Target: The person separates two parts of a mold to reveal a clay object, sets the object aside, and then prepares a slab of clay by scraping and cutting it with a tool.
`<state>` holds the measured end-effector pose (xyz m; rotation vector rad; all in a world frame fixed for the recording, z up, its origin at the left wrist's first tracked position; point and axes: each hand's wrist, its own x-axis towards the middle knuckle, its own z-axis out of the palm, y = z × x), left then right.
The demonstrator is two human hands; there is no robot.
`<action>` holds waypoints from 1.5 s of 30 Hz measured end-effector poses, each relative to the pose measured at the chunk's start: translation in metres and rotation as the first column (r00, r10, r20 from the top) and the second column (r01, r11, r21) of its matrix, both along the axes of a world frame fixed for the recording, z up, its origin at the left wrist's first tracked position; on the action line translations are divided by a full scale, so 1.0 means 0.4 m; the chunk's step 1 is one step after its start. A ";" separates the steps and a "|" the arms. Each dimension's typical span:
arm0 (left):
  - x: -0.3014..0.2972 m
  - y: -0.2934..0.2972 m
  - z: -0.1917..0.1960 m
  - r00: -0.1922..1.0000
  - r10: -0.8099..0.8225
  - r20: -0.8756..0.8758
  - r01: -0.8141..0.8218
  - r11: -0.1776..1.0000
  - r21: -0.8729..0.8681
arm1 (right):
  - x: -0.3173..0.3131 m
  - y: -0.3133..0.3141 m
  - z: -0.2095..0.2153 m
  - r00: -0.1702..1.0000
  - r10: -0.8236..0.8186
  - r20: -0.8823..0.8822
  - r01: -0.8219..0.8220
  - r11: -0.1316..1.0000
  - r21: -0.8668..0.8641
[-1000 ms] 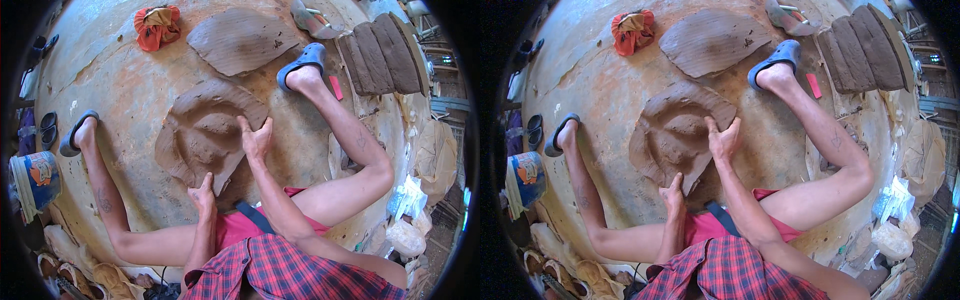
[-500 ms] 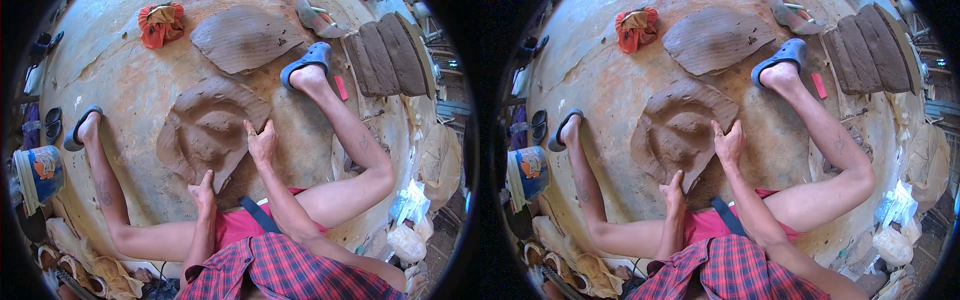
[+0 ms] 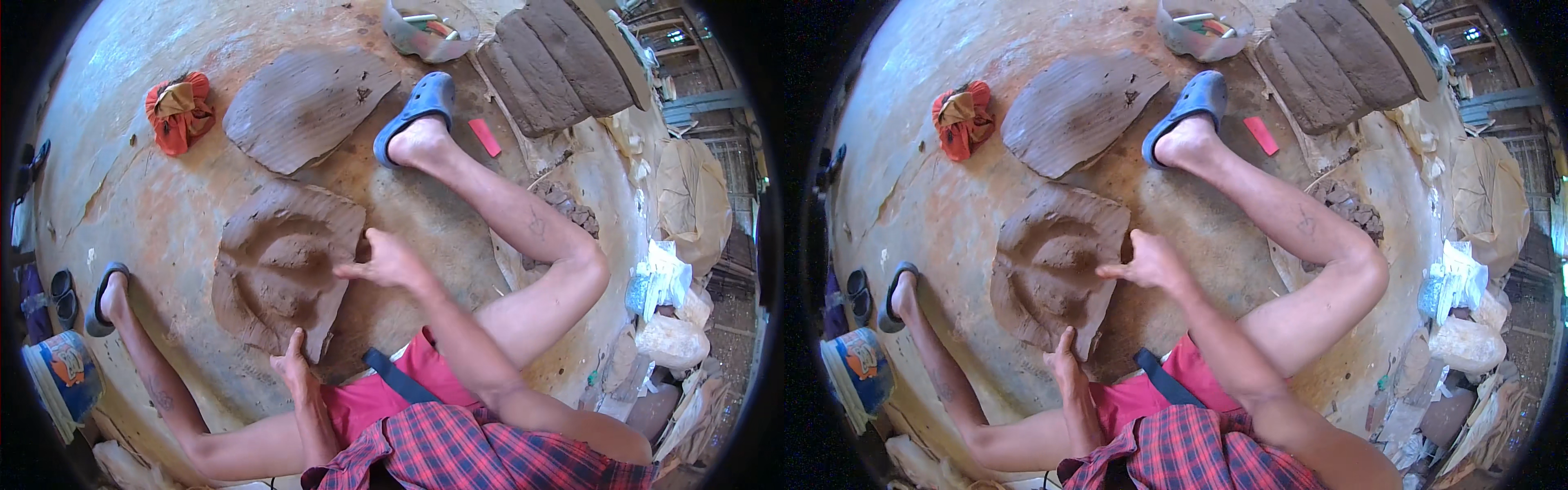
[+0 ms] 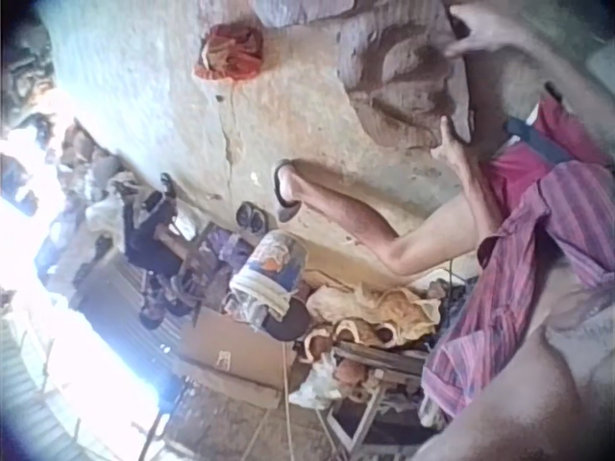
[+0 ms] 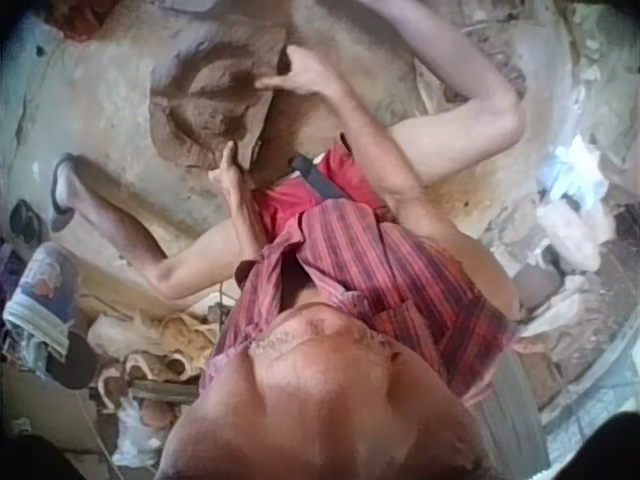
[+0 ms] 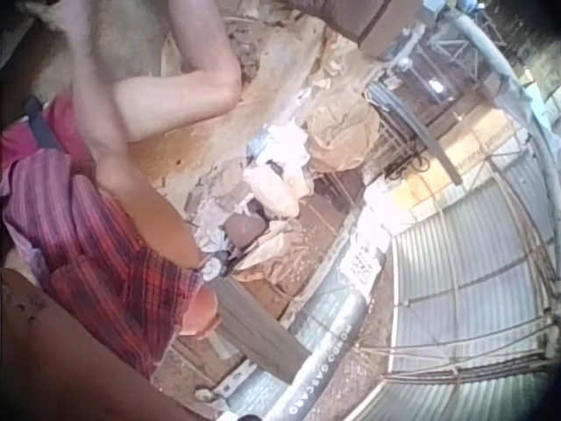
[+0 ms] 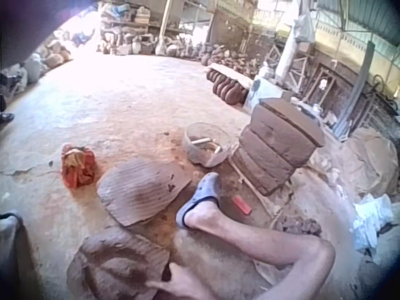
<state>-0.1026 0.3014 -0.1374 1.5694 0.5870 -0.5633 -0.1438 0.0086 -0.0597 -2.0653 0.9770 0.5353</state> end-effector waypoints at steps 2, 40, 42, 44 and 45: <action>0.021 -0.006 0.076 0.999 -0.013 -0.051 0.017 0.997 0.078 | -0.032 -0.130 0.085 0.971 -0.071 0.226 0.090 0.993 -0.075; 0.709 -0.159 0.070 0.368 -0.907 0.206 0.777 0.421 0.467 | 0.418 0.185 -0.037 0.755 -0.069 0.652 0.145 0.987 -0.064; 0.711 -0.147 0.056 0.444 -0.871 0.212 0.761 0.491 0.424 | 0.443 0.213 -0.054 0.791 -0.079 0.607 0.147 0.987 -0.064; 0.701 -0.148 0.054 0.468 -0.856 0.220 0.747 0.516 0.418 | 0.457 0.228 -0.044 0.836 -0.073 0.544 0.144 0.986 -0.089; 0.696 -0.150 0.053 0.487 -0.843 0.230 0.733 0.537 0.418 | 0.462 0.233 -0.039 0.840 -0.067 0.539 0.138 0.986 -0.093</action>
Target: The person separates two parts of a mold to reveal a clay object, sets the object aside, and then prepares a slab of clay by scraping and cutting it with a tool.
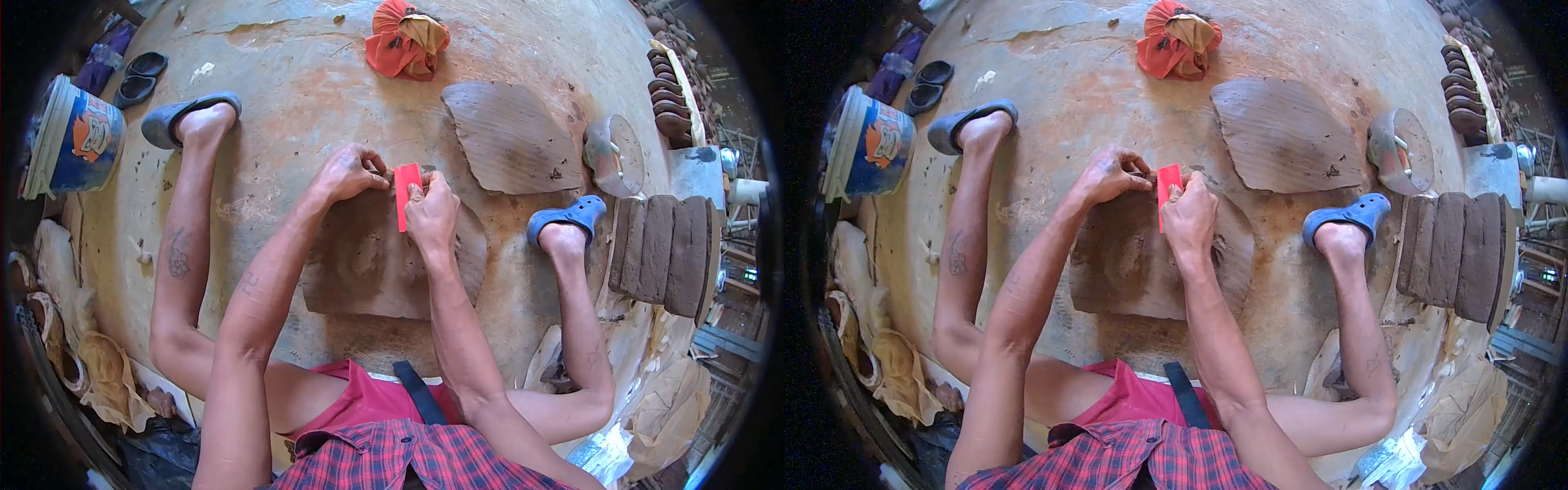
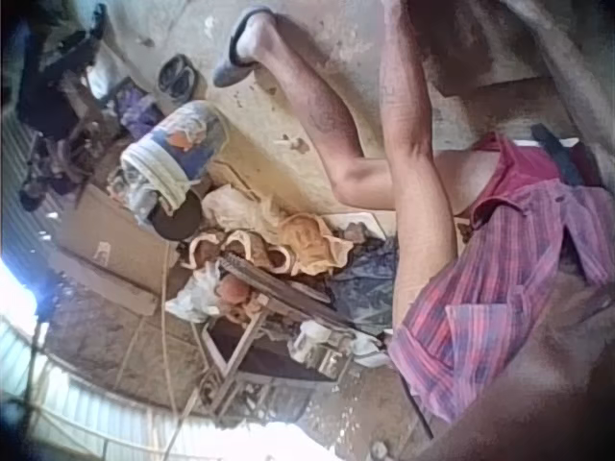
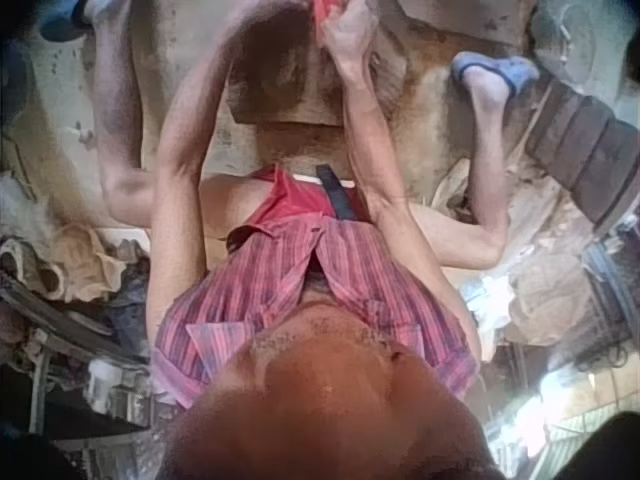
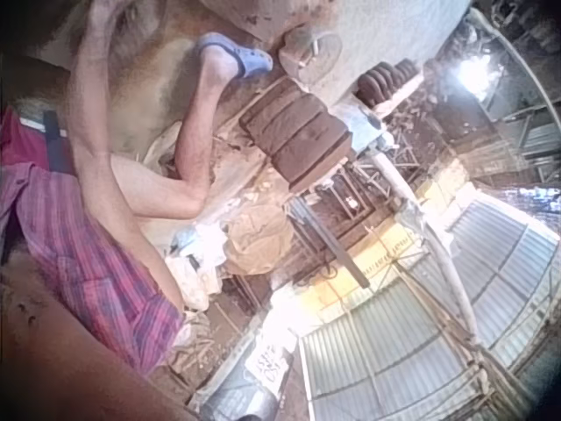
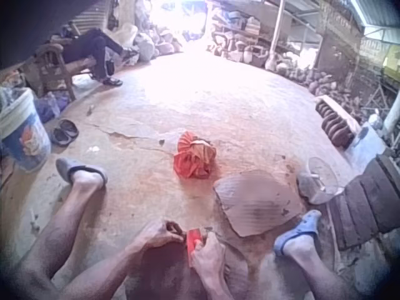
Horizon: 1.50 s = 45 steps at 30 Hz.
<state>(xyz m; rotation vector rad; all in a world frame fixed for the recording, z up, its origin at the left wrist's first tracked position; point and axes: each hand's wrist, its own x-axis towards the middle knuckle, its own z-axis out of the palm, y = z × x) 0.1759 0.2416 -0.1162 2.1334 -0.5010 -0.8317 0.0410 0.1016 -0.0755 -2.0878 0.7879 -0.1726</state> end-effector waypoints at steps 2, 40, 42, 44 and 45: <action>-0.003 0.000 -0.002 1.000 0.017 0.007 -0.017 1.000 -0.026 | 0.011 0.007 0.007 1.000 -0.011 -0.013 0.009 0.994 -0.106; 0.009 0.084 0.016 0.980 0.031 -0.199 -0.127 0.863 -0.490 | -0.092 0.193 -0.024 0.974 0.210 -0.085 -0.220 0.964 -0.146; 0.005 0.087 0.046 0.973 0.057 -0.224 -0.169 0.836 -0.522 | -0.096 0.187 -0.031 0.967 0.227 -0.116 -0.239 0.965 -0.105; 0.002 0.113 0.052 0.969 0.096 -0.228 -0.207 0.818 -0.536 | -0.100 0.194 -0.029 0.957 0.269 -0.113 -0.282 0.952 -0.116; 0.000 0.125 0.055 0.965 0.126 -0.230 -0.236 0.797 -0.555 | -0.101 0.197 -0.027 0.947 0.303 -0.108 -0.316 0.939 -0.134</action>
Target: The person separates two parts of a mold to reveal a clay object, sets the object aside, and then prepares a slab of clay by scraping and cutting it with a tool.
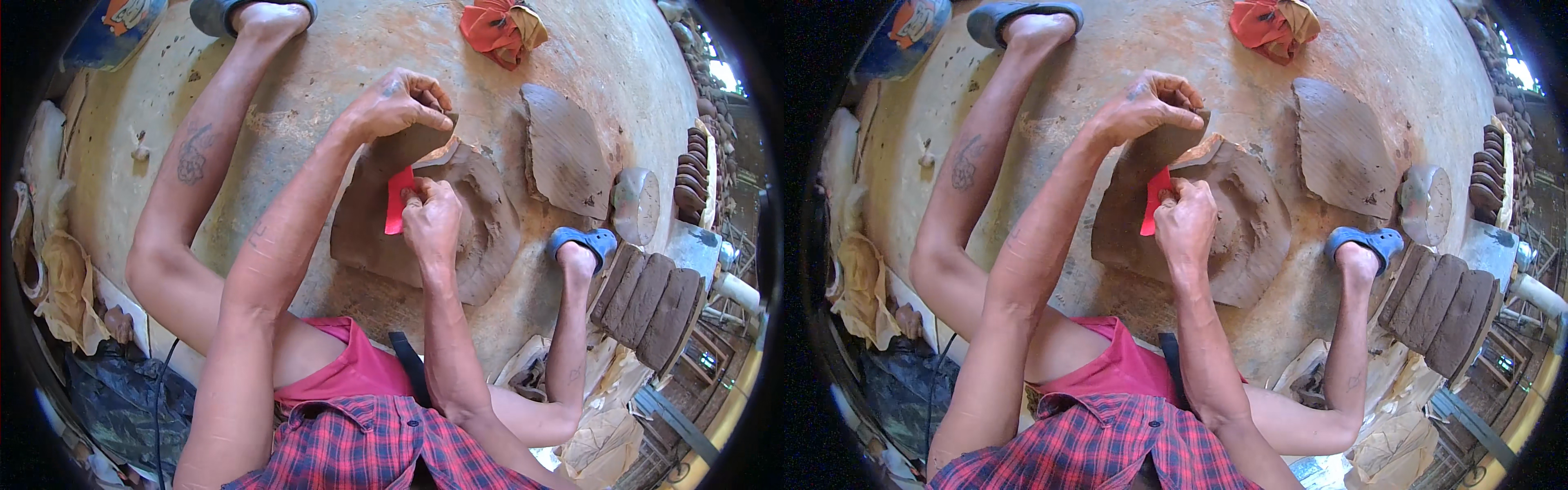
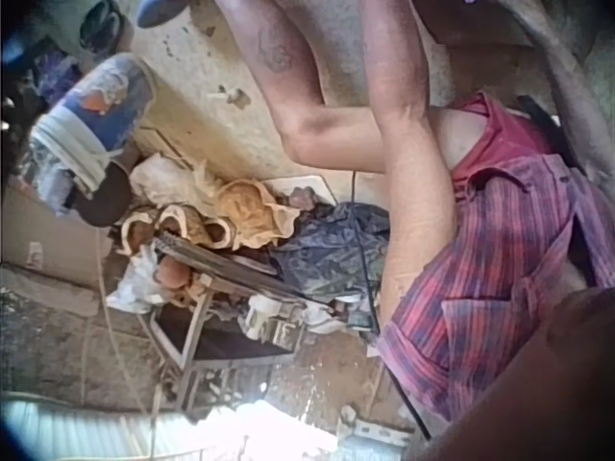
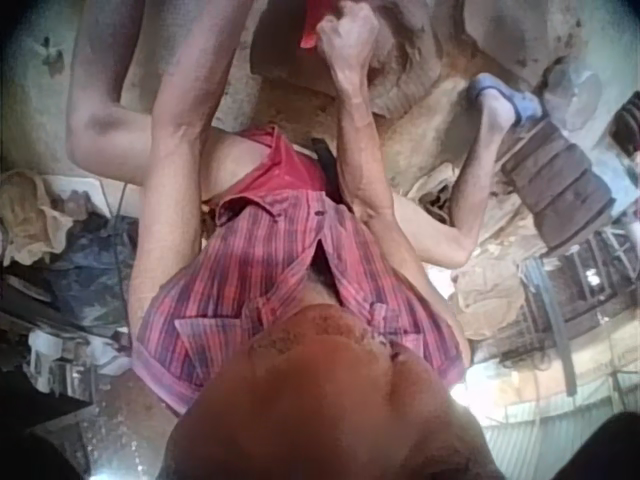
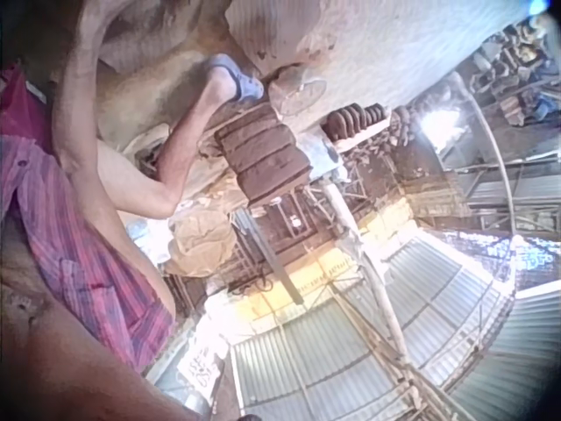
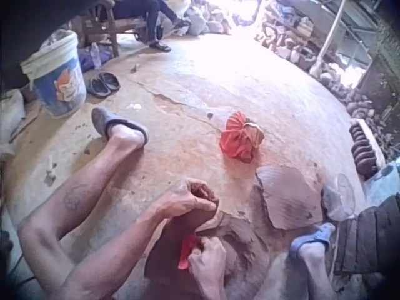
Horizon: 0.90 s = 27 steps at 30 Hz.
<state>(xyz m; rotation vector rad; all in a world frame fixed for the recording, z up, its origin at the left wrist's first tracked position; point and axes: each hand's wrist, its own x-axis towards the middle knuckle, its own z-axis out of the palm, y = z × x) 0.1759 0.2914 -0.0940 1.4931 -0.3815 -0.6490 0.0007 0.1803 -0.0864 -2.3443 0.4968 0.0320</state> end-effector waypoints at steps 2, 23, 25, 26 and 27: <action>-0.007 0.022 0.010 0.999 0.039 0.001 -0.039 0.999 -0.022 | -0.002 0.009 0.005 1.000 0.007 -0.005 -0.007 0.999 0.034; -0.106 0.225 0.126 0.884 0.458 0.089 -0.420 0.864 -0.278 | -0.025 -0.001 0.018 0.873 0.480 -0.088 -0.471 0.876 0.105; -0.113 0.239 0.135 0.874 0.480 0.074 -0.448 0.855 -0.260 | -0.029 -0.006 0.027 0.851 0.518 -0.084 -0.509 0.854 0.113; -0.119 0.243 0.146 0.878 0.478 0.035 -0.447 0.842 -0.303 | -0.029 -0.008 0.038 0.824 0.557 -0.107 -0.550 0.831 0.084; -0.125 0.251 0.148 0.881 0.473 -0.004 -0.445 0.826 -0.347 | -0.030 -0.013 0.045 0.795 0.592 -0.132 -0.591 0.805 0.056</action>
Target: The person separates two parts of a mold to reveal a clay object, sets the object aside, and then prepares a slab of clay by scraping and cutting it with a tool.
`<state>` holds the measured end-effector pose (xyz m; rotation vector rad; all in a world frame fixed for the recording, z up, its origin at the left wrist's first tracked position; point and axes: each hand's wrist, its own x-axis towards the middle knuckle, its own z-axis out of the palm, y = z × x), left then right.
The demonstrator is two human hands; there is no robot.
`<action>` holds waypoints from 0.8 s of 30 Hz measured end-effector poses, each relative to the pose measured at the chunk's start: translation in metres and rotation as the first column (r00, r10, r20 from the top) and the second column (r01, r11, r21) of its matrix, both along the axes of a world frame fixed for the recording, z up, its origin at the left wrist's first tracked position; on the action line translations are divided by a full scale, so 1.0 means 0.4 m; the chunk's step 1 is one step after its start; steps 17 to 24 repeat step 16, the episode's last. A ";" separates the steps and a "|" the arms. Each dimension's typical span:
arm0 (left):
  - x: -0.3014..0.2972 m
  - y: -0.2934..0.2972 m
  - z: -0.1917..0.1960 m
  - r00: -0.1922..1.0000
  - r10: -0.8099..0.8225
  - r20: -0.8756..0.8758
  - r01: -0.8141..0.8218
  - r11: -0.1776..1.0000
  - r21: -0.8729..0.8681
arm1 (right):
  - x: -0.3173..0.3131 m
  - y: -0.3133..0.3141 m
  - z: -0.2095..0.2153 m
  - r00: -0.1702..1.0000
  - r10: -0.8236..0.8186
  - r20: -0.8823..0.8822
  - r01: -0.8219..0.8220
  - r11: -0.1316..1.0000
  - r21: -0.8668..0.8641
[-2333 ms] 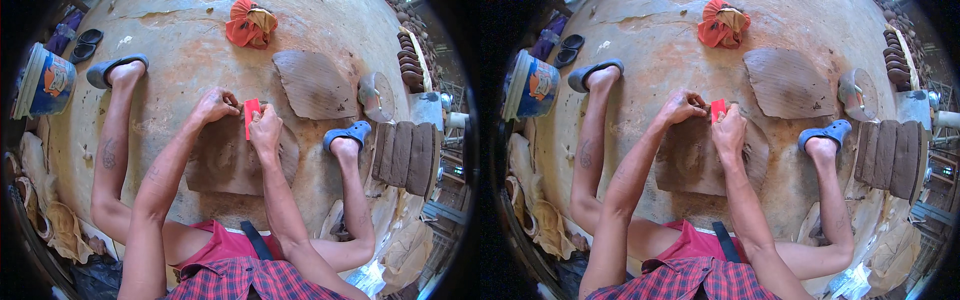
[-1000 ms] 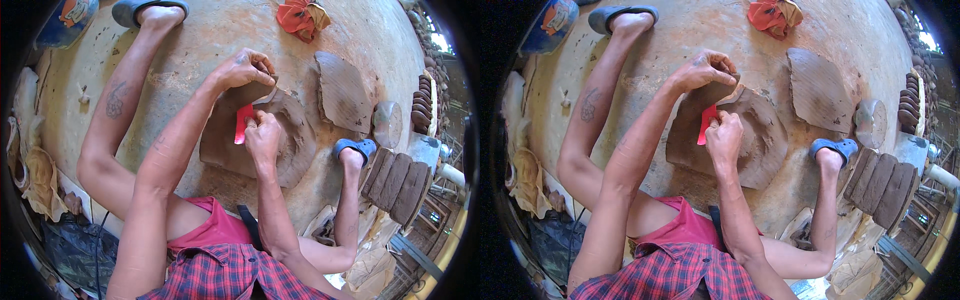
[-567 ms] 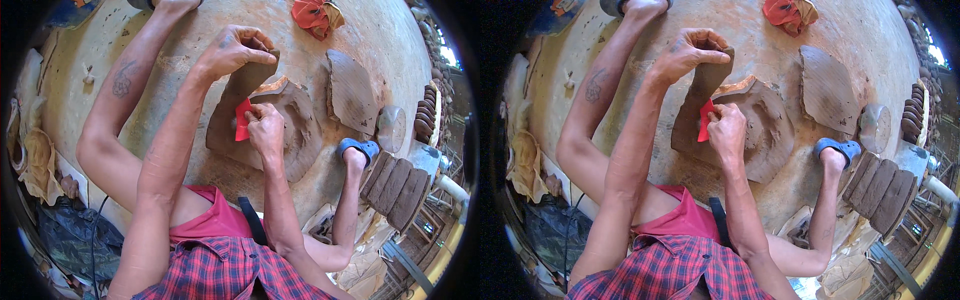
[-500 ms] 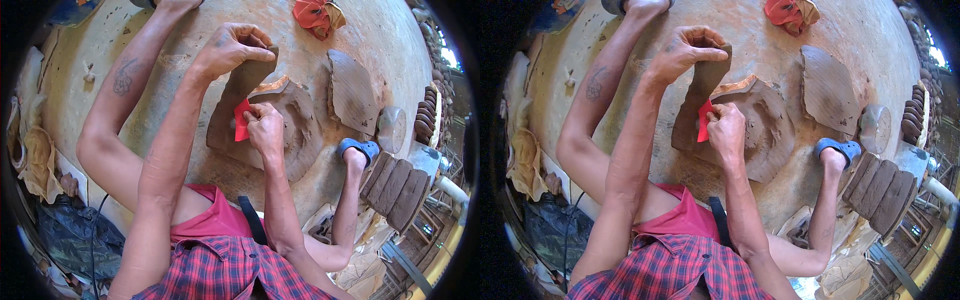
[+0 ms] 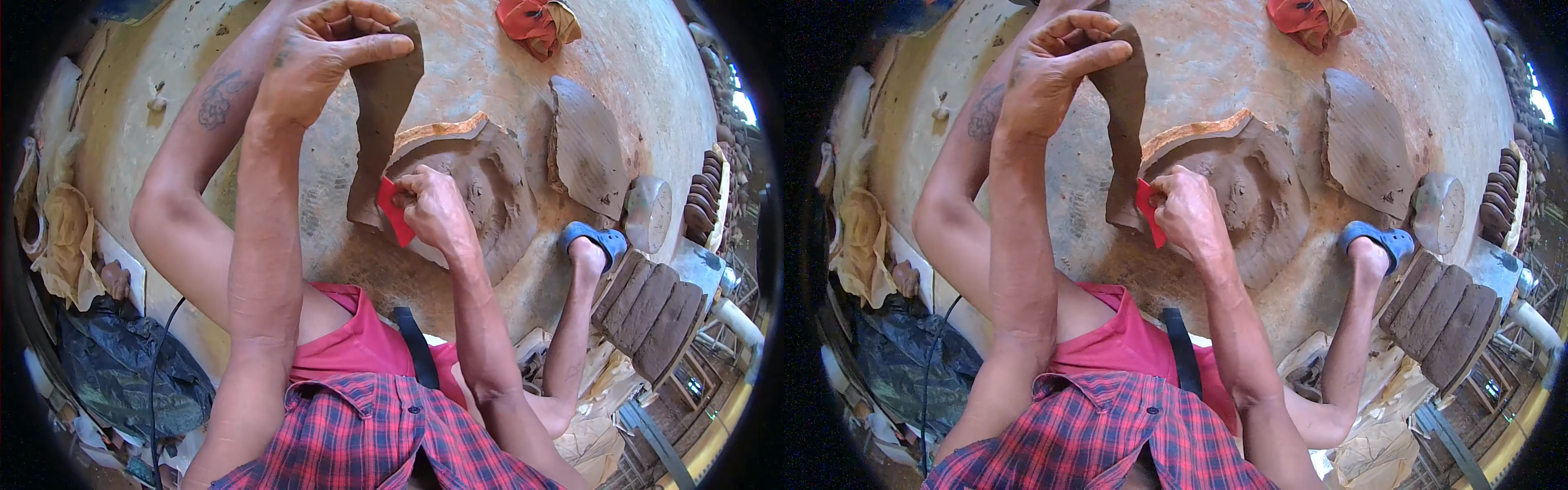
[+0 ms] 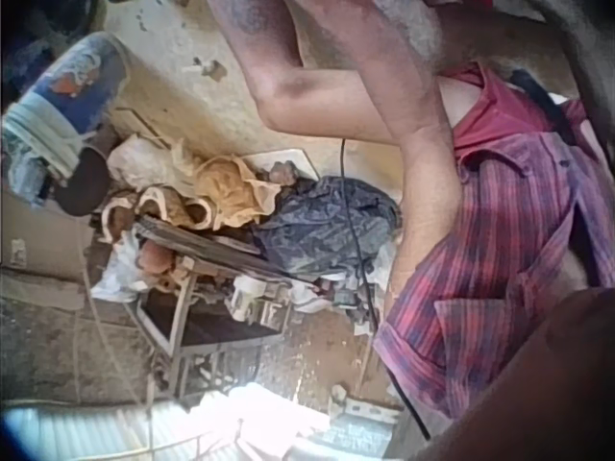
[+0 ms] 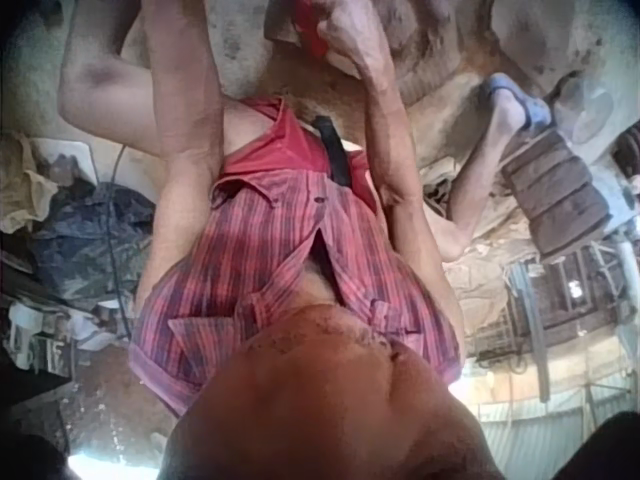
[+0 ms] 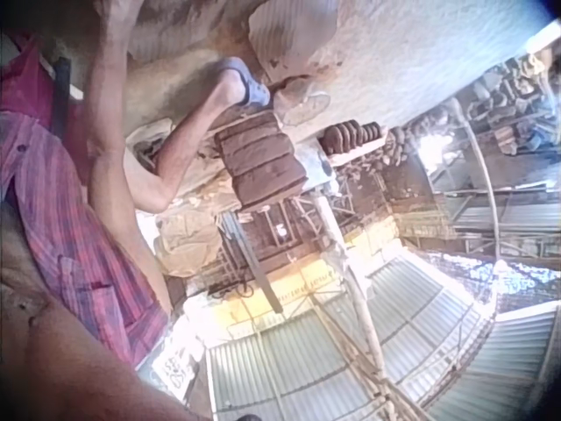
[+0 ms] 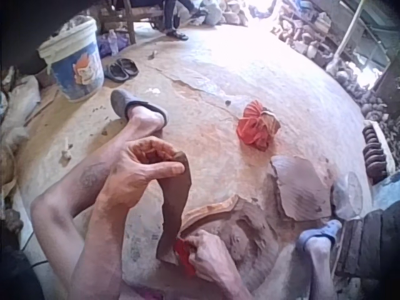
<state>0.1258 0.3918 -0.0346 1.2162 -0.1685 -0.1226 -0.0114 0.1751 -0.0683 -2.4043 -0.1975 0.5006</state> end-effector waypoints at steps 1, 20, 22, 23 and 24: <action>0.043 0.083 -0.032 0.951 -0.289 0.112 0.293 0.956 -0.022 | 0.002 0.010 0.008 1.000 0.007 0.004 -0.007 1.000 0.015; -0.133 -0.128 0.400 0.965 -0.108 0.239 0.006 0.920 0.393 | -0.032 -0.206 0.232 0.948 -0.056 0.315 -0.031 0.964 0.264; -0.133 -0.128 0.400 0.965 -0.108 0.239 0.006 0.920 0.393 | -0.032 -0.206 0.232 0.948 -0.056 0.315 -0.031 0.964 0.264; -0.133 -0.128 0.400 0.965 -0.108 0.239 0.006 0.920 0.393 | -0.032 -0.206 0.232 0.948 -0.056 0.315 -0.031 0.964 0.264; -0.133 -0.128 0.400 0.965 -0.108 0.239 0.006 0.920 0.393 | -0.032 -0.206 0.232 0.948 -0.056 0.315 -0.031 0.964 0.264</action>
